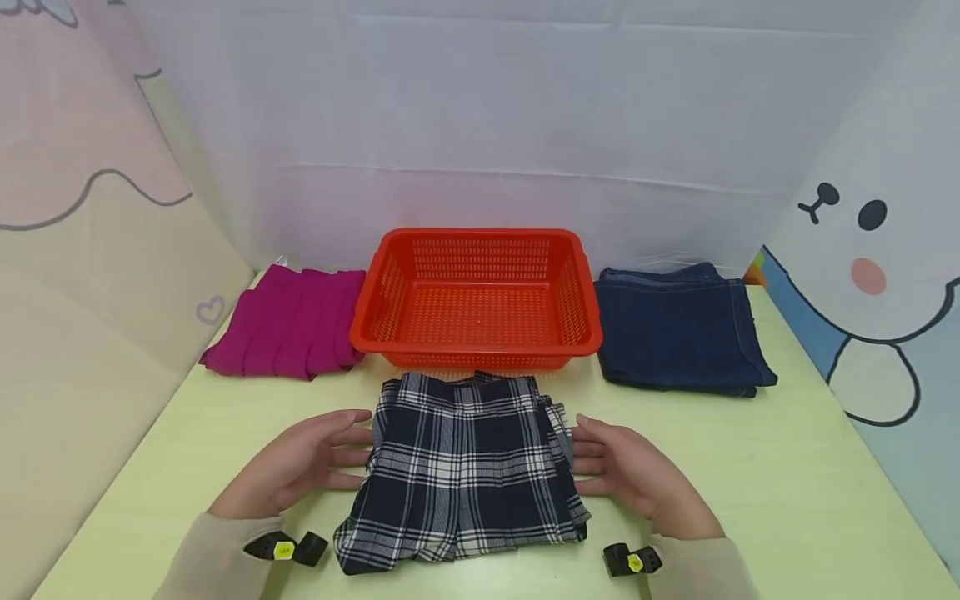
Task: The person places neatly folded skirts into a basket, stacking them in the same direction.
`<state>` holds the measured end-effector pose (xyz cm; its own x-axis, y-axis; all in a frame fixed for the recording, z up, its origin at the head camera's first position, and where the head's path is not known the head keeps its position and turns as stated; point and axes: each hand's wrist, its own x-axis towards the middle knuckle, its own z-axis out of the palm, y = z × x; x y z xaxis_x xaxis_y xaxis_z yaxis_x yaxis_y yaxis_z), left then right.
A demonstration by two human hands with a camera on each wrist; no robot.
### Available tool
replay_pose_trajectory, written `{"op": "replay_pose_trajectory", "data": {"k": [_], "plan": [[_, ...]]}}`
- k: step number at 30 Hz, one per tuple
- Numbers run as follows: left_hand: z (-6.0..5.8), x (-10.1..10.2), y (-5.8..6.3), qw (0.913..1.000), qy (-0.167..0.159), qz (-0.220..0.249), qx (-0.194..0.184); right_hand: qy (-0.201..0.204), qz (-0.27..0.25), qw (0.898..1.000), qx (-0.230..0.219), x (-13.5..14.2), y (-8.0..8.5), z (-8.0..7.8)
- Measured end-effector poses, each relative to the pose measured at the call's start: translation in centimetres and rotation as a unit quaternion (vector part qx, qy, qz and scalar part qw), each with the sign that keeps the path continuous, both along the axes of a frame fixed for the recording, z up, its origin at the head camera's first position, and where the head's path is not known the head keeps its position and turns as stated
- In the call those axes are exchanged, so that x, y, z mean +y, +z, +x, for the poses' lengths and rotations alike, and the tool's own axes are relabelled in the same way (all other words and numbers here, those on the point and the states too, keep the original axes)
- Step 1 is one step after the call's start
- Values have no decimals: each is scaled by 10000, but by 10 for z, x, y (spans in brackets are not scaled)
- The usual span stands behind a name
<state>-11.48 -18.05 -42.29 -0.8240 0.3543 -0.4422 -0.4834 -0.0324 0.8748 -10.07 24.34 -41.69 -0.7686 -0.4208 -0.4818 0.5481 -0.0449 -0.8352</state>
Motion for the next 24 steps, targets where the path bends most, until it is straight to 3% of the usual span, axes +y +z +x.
{"op": "replay_pose_trajectory", "data": {"k": [6, 12, 15, 20, 24], "plan": [[-2, 2, -2, 9970, -394, 590, -324, 255, -804, 9963, 147, -6, -7, 1], [1, 10, 0, 9924, -476, 1077, -364, 12, -672, 9976, 137, -11, -9, 2], [5, 19, 1, 9941, -372, 991, -247, -5, -529, 9985, 159, -13, -8, 2], [9, 34, -1, 9996, -112, 255, 60, 3, -437, 9989, 155, -16, -7, 2], [8, 36, -6, 9998, 20, 104, 186, 78, 11, 9997, 213, -18, -6, 3]]}}
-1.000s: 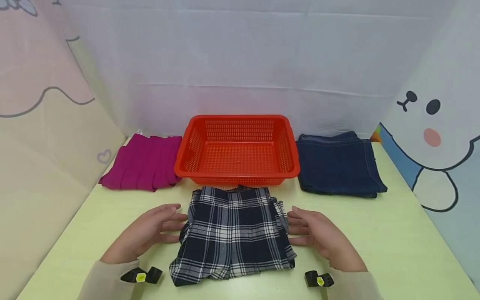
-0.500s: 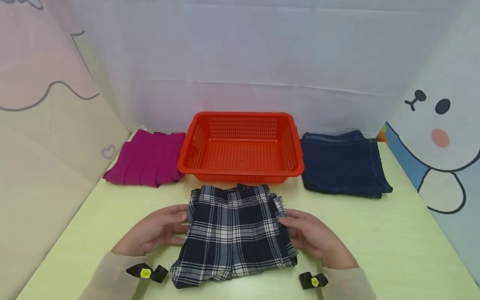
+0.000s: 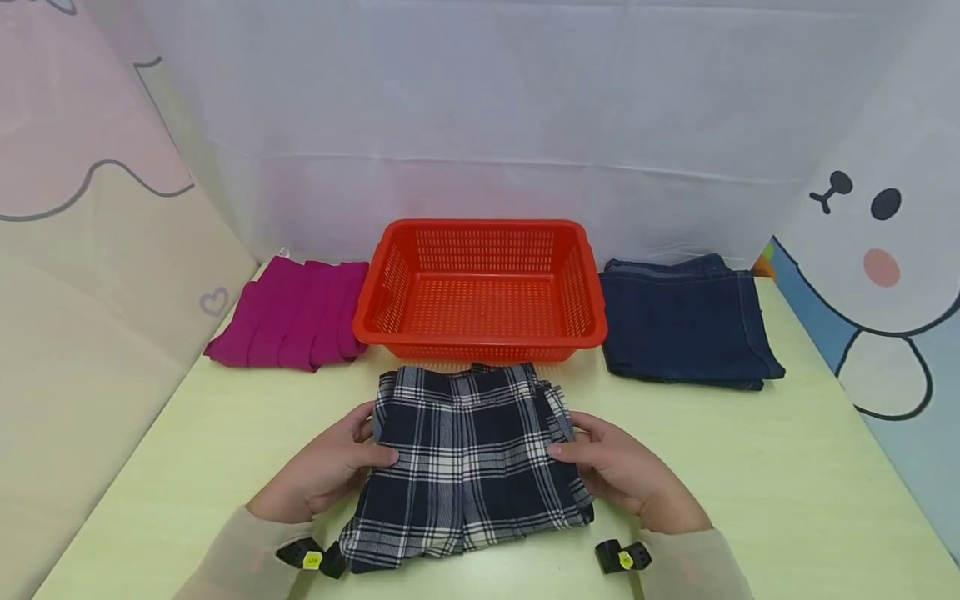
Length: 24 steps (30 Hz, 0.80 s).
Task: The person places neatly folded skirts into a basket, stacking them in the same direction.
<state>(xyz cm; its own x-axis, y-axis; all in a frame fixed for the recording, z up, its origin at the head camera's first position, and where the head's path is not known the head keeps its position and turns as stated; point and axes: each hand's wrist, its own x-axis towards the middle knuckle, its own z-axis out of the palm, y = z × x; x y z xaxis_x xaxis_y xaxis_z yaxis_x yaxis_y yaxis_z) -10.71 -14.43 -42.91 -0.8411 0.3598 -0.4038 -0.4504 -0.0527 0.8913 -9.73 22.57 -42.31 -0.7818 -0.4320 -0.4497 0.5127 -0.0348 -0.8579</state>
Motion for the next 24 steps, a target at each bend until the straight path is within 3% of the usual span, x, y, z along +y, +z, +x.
{"op": "replay_pose_trajectory", "data": {"k": [5, 12, 24], "plan": [[-3, -9, -2, 9994, -172, 250, -171, 42, 446, 9990, 54, -1, 1, 0], [-2, -17, 4, 9989, -449, 138, -91, -68, 780, 9967, 221, -3, 0, 0], [-4, -14, 3, 9988, -153, 461, -35, -322, 473, 9980, 251, -4, 0, -1]]}}
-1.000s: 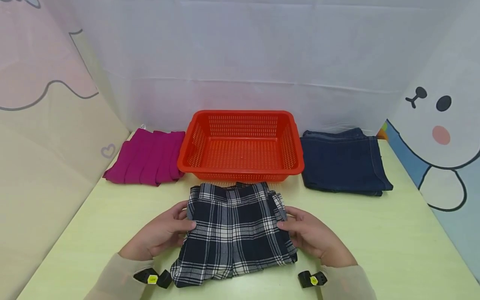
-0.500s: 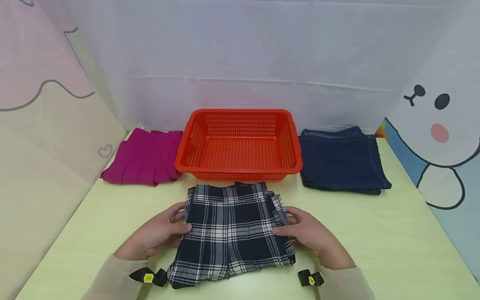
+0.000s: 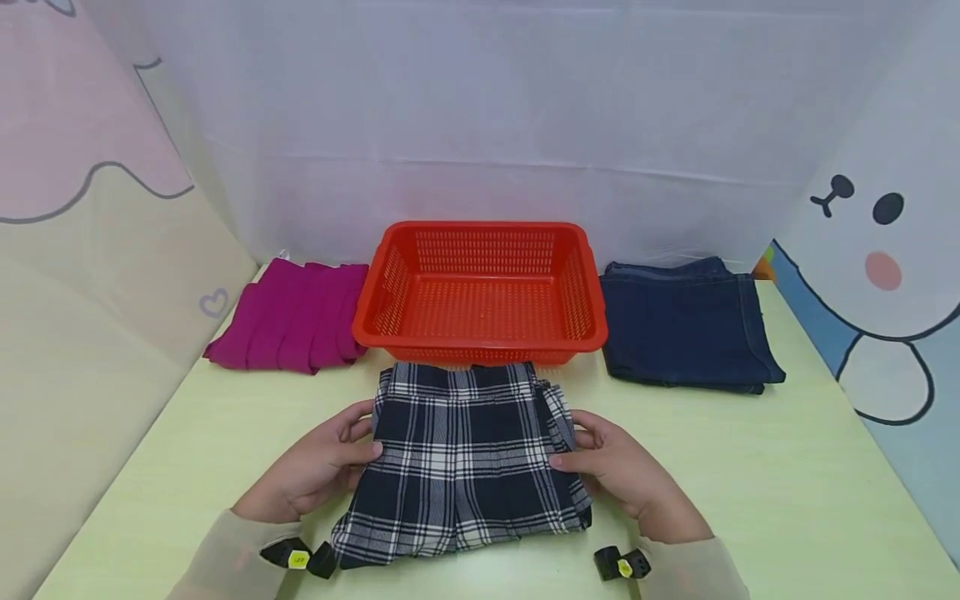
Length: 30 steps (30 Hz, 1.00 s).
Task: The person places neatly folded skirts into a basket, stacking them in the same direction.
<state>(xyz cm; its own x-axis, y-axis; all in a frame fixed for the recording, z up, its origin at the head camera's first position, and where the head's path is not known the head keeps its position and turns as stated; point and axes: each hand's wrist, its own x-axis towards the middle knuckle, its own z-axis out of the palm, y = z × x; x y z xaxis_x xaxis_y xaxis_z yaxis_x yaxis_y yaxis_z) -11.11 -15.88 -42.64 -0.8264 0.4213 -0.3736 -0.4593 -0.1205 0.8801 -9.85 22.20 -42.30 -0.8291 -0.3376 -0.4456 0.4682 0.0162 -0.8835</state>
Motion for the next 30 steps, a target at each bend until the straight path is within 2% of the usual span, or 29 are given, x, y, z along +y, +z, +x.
{"op": "replay_pose_trajectory", "data": {"k": [6, 14, 22, 26, 30], "plan": [[1, 0, 3, 9999, 102, -22, -10, -30, -116, 9998, 131, -2, 2, 2], [6, 1, 20, 9995, 113, 209, 212, -80, -72, 9993, 354, 0, 20, 8], [12, -2, 48, 9977, 171, 256, 610, 64, -267, 9968, 747, -1, 43, 18], [14, -4, 63, 9965, 55, 273, 783, 377, -574, 9917, 1087, 0, 52, 21], [11, -5, 77, 9939, -61, 325, 1050, 461, -746, 9868, 1360, 0, 63, 21]]}}
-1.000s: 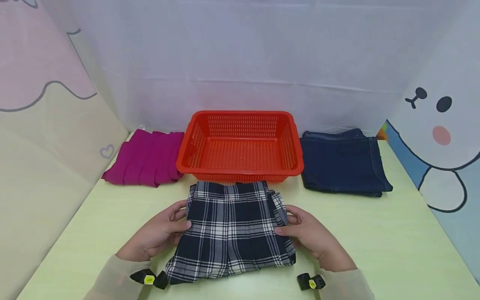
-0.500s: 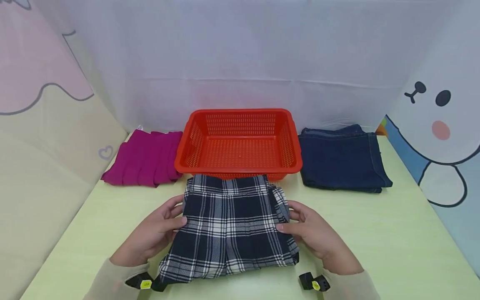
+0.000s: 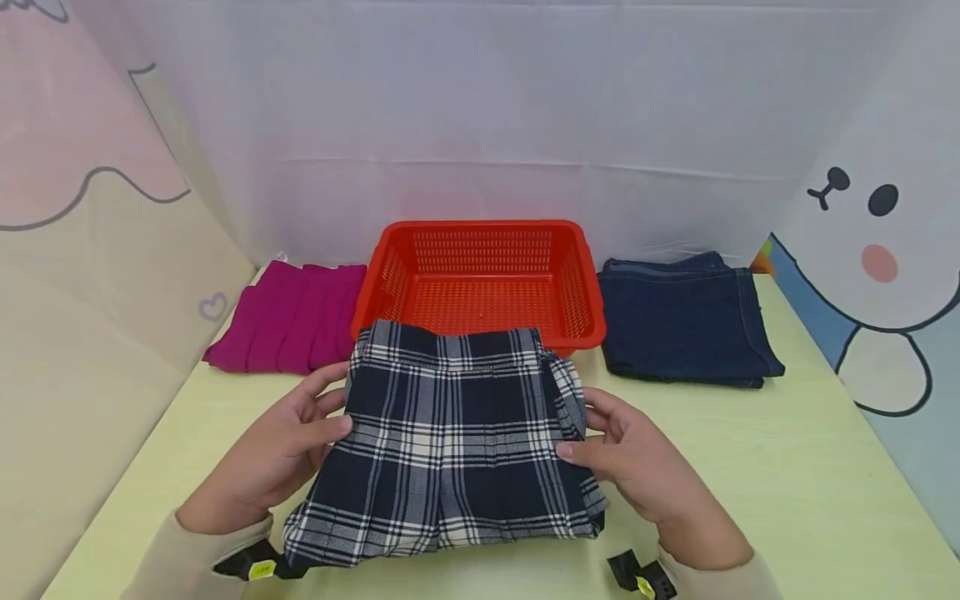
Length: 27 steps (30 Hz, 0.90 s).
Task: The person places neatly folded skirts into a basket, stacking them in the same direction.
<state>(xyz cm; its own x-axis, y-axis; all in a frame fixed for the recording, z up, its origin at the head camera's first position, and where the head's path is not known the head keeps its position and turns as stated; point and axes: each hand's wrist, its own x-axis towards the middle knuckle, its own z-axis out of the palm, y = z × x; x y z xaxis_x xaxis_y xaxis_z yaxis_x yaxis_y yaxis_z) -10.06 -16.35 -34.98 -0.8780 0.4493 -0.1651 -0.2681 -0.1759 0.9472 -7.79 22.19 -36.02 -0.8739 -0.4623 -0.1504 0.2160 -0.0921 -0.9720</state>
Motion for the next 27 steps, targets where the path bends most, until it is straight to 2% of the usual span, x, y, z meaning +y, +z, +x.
{"op": "replay_pose_trajectory", "data": {"k": [6, 10, 16, 22, 27], "plan": [[-9, 2, 18, 9993, -42, -132, 347, 100, -199, 9992, 333, 3, 14, -8], [-18, 3, 29, 9982, -61, -253, 546, -1, -73, 9988, 477, 6, 25, -15], [-42, 8, 40, 9972, 119, -525, 518, -477, 553, 9961, 504, 6, 39, -35], [-67, 11, 44, 9958, 223, -743, 492, -671, 1094, 9908, 438, 4, 46, -61], [-87, 13, 51, 9951, 326, -833, 432, -676, 1043, 9914, 408, 3, 51, -83]]}}
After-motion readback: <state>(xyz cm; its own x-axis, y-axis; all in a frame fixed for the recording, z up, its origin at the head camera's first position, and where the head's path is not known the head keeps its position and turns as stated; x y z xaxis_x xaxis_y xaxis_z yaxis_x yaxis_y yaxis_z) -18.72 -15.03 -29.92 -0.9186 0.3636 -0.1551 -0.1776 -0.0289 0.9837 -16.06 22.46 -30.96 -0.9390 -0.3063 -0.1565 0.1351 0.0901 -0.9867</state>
